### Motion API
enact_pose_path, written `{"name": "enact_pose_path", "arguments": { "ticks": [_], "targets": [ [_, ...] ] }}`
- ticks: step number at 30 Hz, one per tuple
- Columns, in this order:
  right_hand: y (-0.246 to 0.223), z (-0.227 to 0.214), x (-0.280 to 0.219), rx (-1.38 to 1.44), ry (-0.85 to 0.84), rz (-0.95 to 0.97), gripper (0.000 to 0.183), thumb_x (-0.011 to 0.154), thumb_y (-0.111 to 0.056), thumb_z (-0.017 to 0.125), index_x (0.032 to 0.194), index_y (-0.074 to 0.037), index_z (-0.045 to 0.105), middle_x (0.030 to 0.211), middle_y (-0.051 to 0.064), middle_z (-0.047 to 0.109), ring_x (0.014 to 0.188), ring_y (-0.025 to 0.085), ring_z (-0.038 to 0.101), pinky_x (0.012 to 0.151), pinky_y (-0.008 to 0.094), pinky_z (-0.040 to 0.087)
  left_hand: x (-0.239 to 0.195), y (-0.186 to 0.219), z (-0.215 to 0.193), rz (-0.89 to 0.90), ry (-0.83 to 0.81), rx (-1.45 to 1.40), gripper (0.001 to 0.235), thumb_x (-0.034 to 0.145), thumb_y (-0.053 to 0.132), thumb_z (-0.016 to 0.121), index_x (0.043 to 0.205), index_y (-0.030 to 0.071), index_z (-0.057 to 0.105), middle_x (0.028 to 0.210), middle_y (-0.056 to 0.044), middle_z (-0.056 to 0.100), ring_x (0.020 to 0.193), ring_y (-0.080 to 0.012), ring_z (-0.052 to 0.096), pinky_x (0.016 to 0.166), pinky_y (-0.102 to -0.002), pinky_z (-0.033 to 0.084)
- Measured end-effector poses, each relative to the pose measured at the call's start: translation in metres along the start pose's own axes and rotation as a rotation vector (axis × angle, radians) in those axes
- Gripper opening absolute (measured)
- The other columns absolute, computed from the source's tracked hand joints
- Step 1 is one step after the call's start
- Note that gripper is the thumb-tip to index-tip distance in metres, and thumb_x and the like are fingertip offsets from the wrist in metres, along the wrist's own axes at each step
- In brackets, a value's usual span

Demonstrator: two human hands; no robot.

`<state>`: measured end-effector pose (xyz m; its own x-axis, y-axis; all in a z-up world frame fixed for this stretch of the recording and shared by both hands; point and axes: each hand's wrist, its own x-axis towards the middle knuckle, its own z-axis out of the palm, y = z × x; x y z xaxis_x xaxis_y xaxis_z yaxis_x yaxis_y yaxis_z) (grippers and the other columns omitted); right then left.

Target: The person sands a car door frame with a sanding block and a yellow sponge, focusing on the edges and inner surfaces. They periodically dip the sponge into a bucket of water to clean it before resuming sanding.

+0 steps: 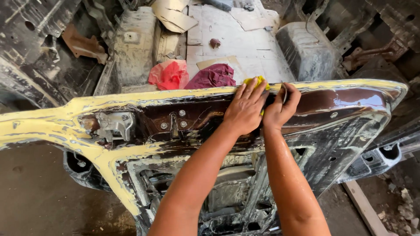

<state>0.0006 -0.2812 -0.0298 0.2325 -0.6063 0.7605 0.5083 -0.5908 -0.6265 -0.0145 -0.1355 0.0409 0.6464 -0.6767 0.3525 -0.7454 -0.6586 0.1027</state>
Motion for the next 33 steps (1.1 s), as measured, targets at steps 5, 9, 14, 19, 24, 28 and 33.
{"name": "enact_pose_path", "arguments": {
  "ticks": [5, 9, 14, 19, 24, 28, 33],
  "targets": [
    [-0.031, -0.001, -0.007, -0.329, -0.161, -0.233, 0.024, 0.095, 0.005, 0.066, 0.117, -0.005, 0.065, 0.119, 0.014, 0.065, 0.112, 0.037, 0.061, 0.094, 0.045, 0.046, -0.043, -0.076, 0.013, 0.069, 0.136, 0.062, 0.057, 0.1, 0.032, 0.052, 0.151, 0.007, 0.045, 0.164, -0.013, 0.026, 0.152, -0.0323, 0.018, 0.123, -0.057, 0.008],
    [-0.041, 0.006, -0.021, -0.237, -0.288, -0.232, 0.024, 0.098, 0.003, 0.064, 0.12, -0.007, 0.064, 0.122, 0.012, 0.063, 0.115, 0.035, 0.059, 0.1, 0.043, 0.046, -0.141, -0.167, -0.028, -0.199, 0.152, 0.244, 0.057, 0.099, 0.031, 0.053, 0.151, 0.008, 0.048, 0.166, -0.012, 0.03, 0.156, -0.0299, 0.022, 0.123, -0.059, 0.012],
    [-0.083, 0.042, -0.055, -0.362, -0.5, -0.364, 0.036, 0.084, 0.0, 0.068, 0.119, -0.01, 0.067, 0.123, 0.013, 0.064, 0.115, 0.038, 0.054, 0.095, 0.049, 0.041, -0.199, -0.232, -0.048, -0.529, 0.329, 0.257, 0.054, 0.098, 0.03, 0.062, 0.144, 0.003, 0.055, 0.158, -0.015, 0.043, 0.149, -0.0402, 0.032, 0.117, -0.063, 0.017],
    [-0.129, 0.082, -0.091, -0.354, -0.631, -0.402, 0.042, 0.079, 0.001, 0.068, 0.12, -0.007, 0.067, 0.12, 0.014, 0.061, 0.113, 0.039, 0.054, 0.096, 0.049, 0.044, -0.201, -0.26, -0.086, -0.488, 0.216, 0.162, 0.049, 0.09, 0.024, 0.069, 0.135, 0.007, 0.062, 0.14, -0.012, 0.058, 0.13, -0.0353, 0.053, 0.116, -0.059, 0.023],
    [-0.177, 0.135, -0.138, -0.364, -0.684, -0.461, 0.039, 0.077, -0.003, 0.074, 0.115, -0.007, 0.066, 0.119, 0.013, 0.062, 0.111, 0.037, 0.056, 0.095, 0.049, 0.046, -0.236, -0.313, -0.091, -0.494, 0.427, 0.042, 0.032, 0.099, 0.022, 0.067, 0.127, 0.008, 0.068, 0.126, -0.012, 0.066, 0.114, -0.0357, 0.063, 0.113, -0.053, 0.034],
    [-0.219, 0.185, -0.183, -0.331, -0.791, -0.442, 0.042, 0.074, -0.001, 0.074, 0.115, -0.006, 0.068, 0.116, 0.013, 0.062, 0.111, 0.038, 0.058, 0.096, 0.047, 0.048, -0.253, -0.321, -0.076, -0.396, 0.613, 0.044, 0.033, 0.103, 0.024, 0.064, 0.129, 0.005, 0.066, 0.126, -0.014, 0.065, 0.114, -0.0355, 0.062, 0.107, -0.047, 0.037],
    [-0.217, 0.171, -0.162, -0.35, -0.87, -0.598, 0.045, 0.07, -0.003, 0.075, 0.114, -0.009, 0.072, 0.114, 0.011, 0.064, 0.111, 0.034, 0.06, 0.094, 0.046, 0.048, -0.259, -0.317, -0.076, -0.241, 0.714, 0.074, 0.036, 0.1, 0.023, 0.063, 0.131, 0.004, 0.063, 0.129, -0.013, 0.064, 0.117, -0.0338, 0.06, 0.11, -0.045, 0.036]
  ]
}}
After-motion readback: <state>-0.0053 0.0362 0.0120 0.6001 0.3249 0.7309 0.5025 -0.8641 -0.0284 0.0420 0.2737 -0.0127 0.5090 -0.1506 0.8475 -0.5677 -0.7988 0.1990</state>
